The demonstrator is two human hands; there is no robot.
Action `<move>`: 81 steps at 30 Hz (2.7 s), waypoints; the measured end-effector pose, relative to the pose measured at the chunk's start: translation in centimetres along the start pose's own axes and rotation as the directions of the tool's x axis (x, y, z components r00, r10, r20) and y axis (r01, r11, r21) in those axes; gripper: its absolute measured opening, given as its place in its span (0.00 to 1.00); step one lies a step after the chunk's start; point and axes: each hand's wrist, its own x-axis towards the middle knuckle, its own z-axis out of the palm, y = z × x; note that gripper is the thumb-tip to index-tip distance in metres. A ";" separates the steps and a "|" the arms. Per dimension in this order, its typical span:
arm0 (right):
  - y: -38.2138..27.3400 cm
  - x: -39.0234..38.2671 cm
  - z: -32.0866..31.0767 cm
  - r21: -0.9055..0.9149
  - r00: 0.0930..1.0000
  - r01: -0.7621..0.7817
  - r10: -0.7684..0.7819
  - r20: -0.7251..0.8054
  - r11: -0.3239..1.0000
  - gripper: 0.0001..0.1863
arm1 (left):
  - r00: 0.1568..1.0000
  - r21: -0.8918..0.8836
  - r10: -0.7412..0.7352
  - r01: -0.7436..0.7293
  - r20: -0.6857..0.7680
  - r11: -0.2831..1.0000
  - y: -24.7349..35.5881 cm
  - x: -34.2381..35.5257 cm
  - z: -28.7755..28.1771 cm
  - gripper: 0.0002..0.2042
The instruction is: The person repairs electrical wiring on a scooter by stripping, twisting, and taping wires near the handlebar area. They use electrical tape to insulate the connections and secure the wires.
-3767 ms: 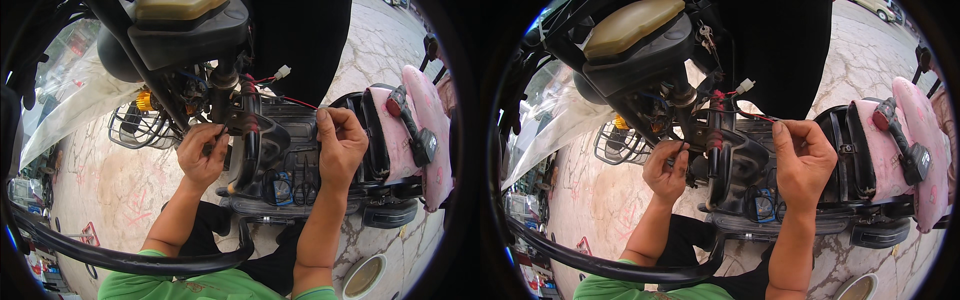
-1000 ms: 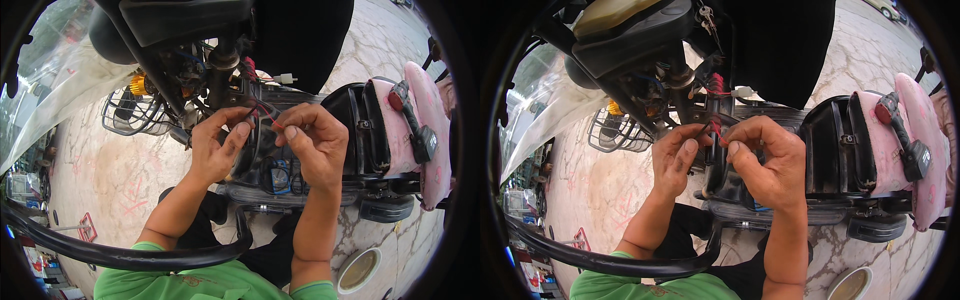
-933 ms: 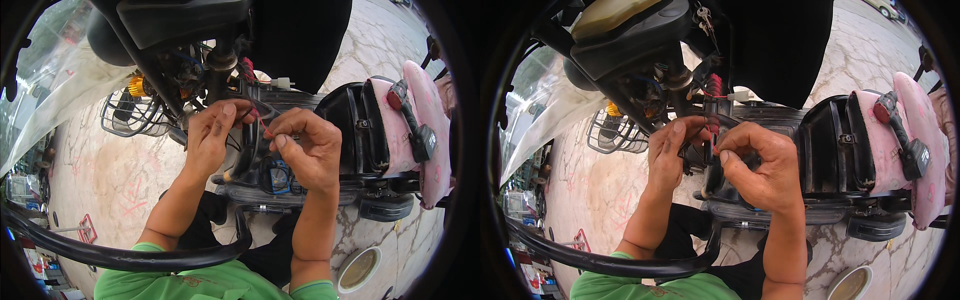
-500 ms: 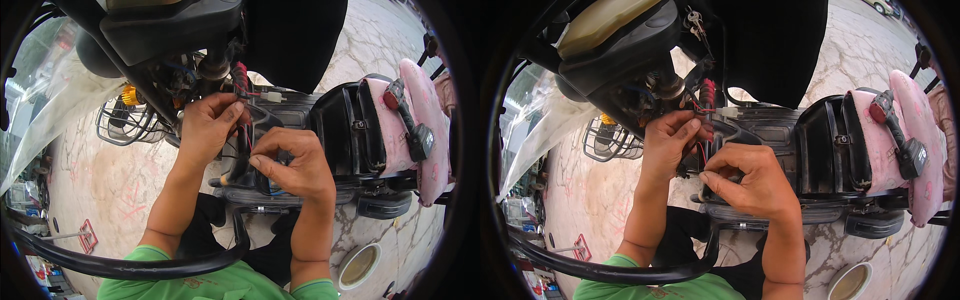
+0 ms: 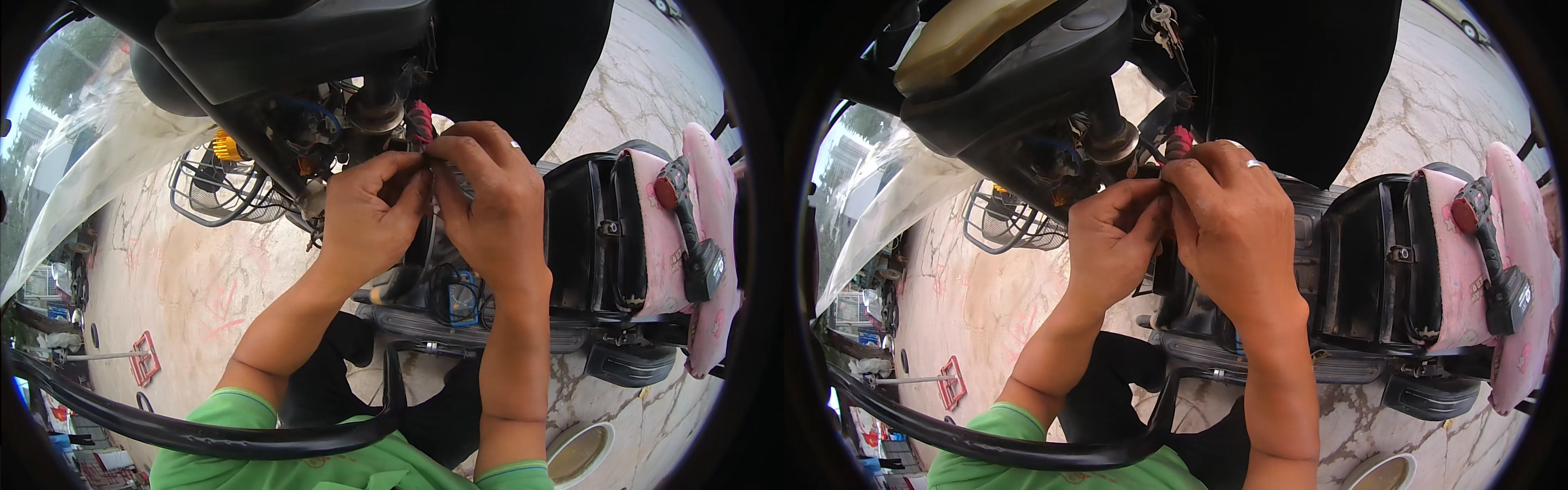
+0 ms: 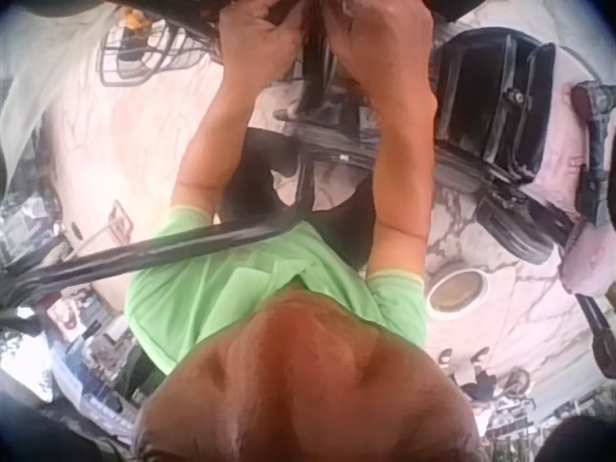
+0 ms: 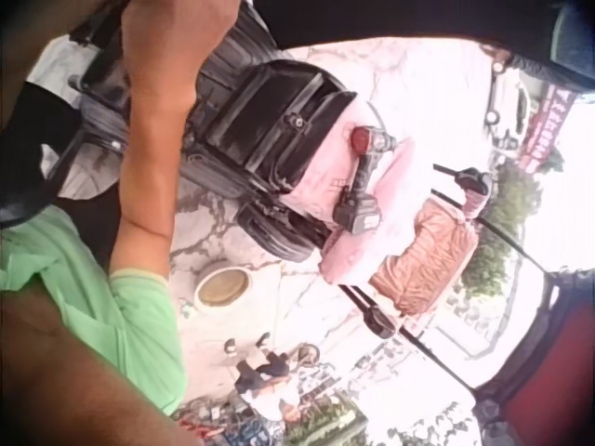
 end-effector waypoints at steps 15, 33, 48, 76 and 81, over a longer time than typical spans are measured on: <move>1.9 0.9 -0.1 0.212 1.000 -0.007 0.013 -0.026 0.977 0.10 | 0.938 0.433 0.289 -0.346 0.193 0.832 1.3 -4.7 1.5 0.39; 1.7 0.6 -0.1 0.295 0.998 -0.039 0.054 -0.043 0.955 0.07 | 0.902 0.650 0.377 -0.416 0.209 0.636 3.0 -5.8 1.6 0.36; 1.0 0.0 1.3 0.383 0.999 -0.014 0.030 -0.035 0.924 0.08 | 0.967 -0.150 -0.177 0.206 0.184 0.967 1.6 -0.6 -3.3 0.23; 1.0 -0.5 0.9 0.406 0.979 -0.201 0.171 0.109 0.891 0.09 | 0.992 -0.218 -0.107 0.091 -0.060 0.972 -1.4 -0.6 -1.1 0.10; 1.0 -0.4 0.7 0.459 0.968 -0.243 0.188 0.164 0.855 0.11 | 0.994 -0.279 -0.082 0.057 -0.078 0.958 -2.4 -0.7 -1.2 0.11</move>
